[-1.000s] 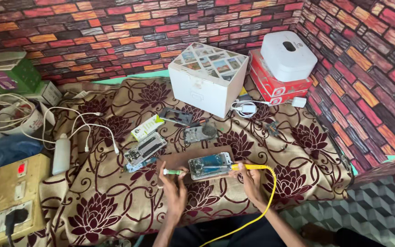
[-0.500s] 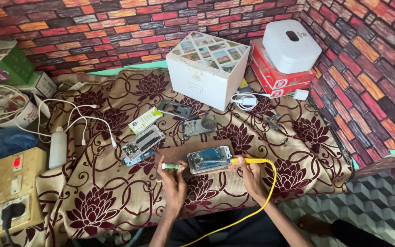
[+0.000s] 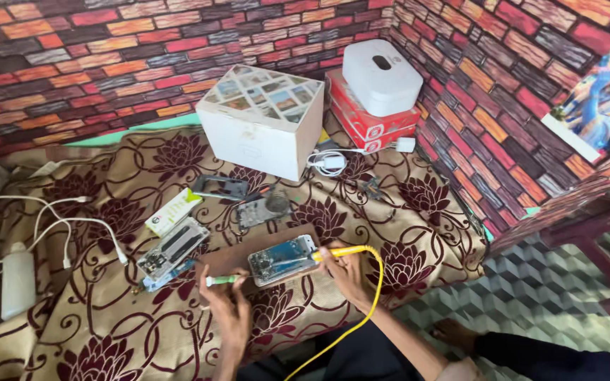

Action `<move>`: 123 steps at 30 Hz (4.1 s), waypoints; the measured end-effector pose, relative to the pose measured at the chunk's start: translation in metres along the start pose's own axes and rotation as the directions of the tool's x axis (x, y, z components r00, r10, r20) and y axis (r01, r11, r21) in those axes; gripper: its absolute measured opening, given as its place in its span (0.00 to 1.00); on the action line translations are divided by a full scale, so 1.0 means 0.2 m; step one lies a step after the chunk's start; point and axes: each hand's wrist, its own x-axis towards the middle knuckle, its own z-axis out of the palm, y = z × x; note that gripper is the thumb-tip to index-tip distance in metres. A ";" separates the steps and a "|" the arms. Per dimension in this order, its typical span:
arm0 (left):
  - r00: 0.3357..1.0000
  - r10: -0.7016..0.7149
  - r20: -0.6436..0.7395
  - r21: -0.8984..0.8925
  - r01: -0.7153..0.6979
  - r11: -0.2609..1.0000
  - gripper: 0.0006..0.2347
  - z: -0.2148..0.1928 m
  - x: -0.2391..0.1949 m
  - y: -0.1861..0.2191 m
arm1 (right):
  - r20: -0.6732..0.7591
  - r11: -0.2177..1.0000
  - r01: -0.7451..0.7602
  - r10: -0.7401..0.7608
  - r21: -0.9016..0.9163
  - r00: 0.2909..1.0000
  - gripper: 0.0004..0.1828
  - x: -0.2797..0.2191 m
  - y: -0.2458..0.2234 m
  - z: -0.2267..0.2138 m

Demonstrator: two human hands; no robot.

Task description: The person uses a soldering iron and a tube of flux to work on a disassembled mobile phone motherboard. They repeatedly apply flux and solder to various points on the circuit board while the phone remains open on the table.

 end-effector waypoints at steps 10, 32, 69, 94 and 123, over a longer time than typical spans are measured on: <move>0.998 -0.044 -0.045 0.059 0.047 0.997 0.27 0.01 0.01 0.05 | 0.266 0.776 0.480 -0.402 -0.409 0.876 0.11 0.16 -0.54 0.07; 1.000 0.021 0.008 0.081 -0.022 0.996 0.29 -0.02 0.01 0.04 | -0.213 0.962 0.165 -0.119 0.215 0.970 0.18 -0.02 0.13 0.09; 0.999 0.045 0.023 0.108 -0.048 0.993 0.28 -0.04 0.00 0.04 | 0.035 0.791 0.434 -0.466 -0.431 0.884 0.14 0.09 -0.44 0.24; 0.912 -0.383 -0.147 -0.710 0.172 0.683 0.24 0.37 0.38 1.44 | -0.043 0.724 0.263 -0.374 -0.638 0.926 0.13 0.13 -0.62 0.33; 0.938 0.008 0.346 -0.258 0.087 0.962 0.25 0.74 -0.65 0.98 | -0.135 0.651 0.304 -0.534 -0.696 0.835 0.16 0.18 -0.53 0.35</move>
